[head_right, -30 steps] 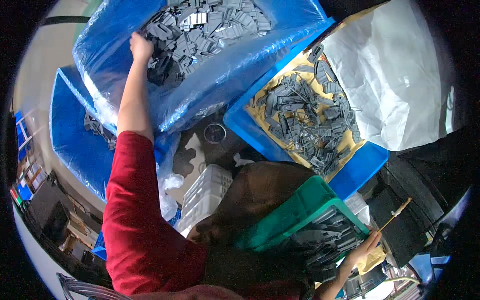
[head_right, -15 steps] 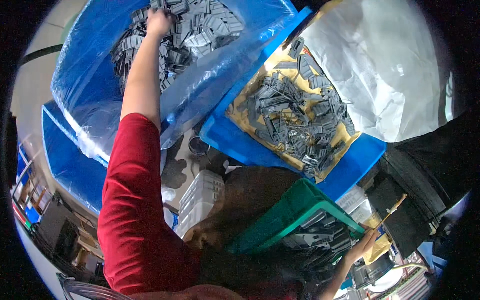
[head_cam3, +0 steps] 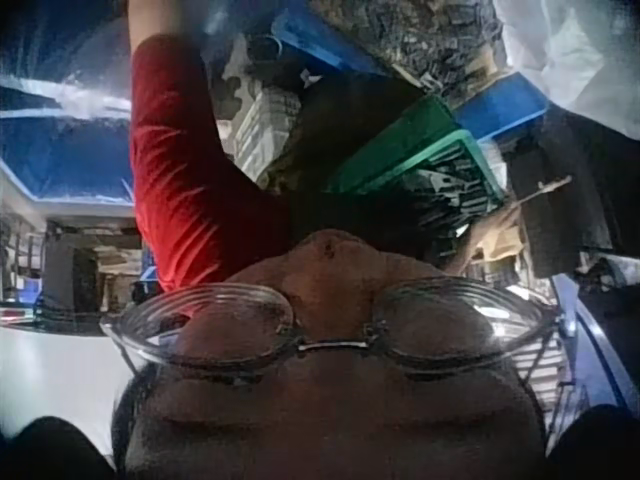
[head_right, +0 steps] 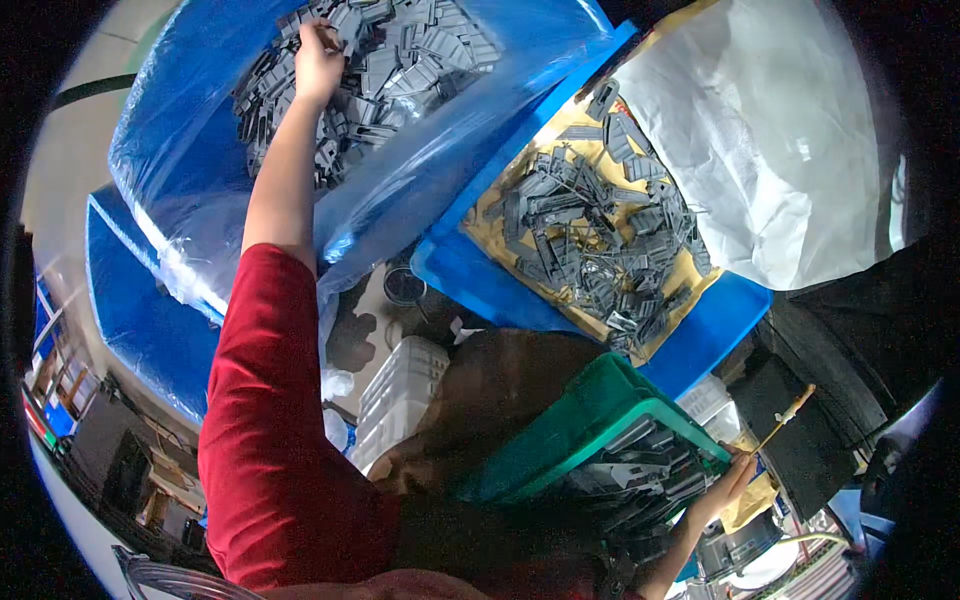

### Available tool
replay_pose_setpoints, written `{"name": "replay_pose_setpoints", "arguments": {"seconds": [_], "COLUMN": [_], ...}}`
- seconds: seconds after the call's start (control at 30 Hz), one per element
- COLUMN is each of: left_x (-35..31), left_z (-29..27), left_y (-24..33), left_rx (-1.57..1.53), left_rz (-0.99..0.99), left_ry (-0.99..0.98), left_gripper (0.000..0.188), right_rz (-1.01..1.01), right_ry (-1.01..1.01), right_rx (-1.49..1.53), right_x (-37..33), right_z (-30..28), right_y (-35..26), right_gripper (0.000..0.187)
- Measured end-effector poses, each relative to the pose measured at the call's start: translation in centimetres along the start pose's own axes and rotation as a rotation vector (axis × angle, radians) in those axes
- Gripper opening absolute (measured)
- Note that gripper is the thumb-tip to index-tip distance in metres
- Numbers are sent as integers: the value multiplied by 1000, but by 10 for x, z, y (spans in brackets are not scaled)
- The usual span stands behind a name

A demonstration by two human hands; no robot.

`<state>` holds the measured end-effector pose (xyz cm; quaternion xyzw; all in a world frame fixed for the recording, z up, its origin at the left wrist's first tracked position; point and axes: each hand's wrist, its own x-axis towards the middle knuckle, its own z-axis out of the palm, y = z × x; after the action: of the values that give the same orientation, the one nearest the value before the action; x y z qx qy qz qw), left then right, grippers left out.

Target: Cleaning and inspecting metal parts with a brush and sorting them into bins.

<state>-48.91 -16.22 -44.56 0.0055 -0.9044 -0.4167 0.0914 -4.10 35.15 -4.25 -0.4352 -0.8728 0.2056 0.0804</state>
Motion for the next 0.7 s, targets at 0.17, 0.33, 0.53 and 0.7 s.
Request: {"name": "replay_pose_setpoints", "arguments": {"seconds": [0.17, 0.33, 0.53, 0.7], "left_x": [12, -5, 7, 21], "left_z": [-16, -50, -44, -36], "left_y": [-50, 27, 44, 50], "left_rx": [-798, -1254, -1671, -1712], "left_rz": [-238, -314, -286, -231], "left_ry": [-291, -582, -904, -965], "left_gripper": [38, 33, 28, 32], "right_rz": [-3, -39, -12, -3], "right_ry": [-80, -61, -57, -85], "right_rx": [-40, 80, -15, 9], "right_x": [5, 8, 6, 7], "right_z": [-4, -15, -10, -7], "right_y": [10, 31, 17, 6], "right_gripper": [30, 29, 32, 33]}}
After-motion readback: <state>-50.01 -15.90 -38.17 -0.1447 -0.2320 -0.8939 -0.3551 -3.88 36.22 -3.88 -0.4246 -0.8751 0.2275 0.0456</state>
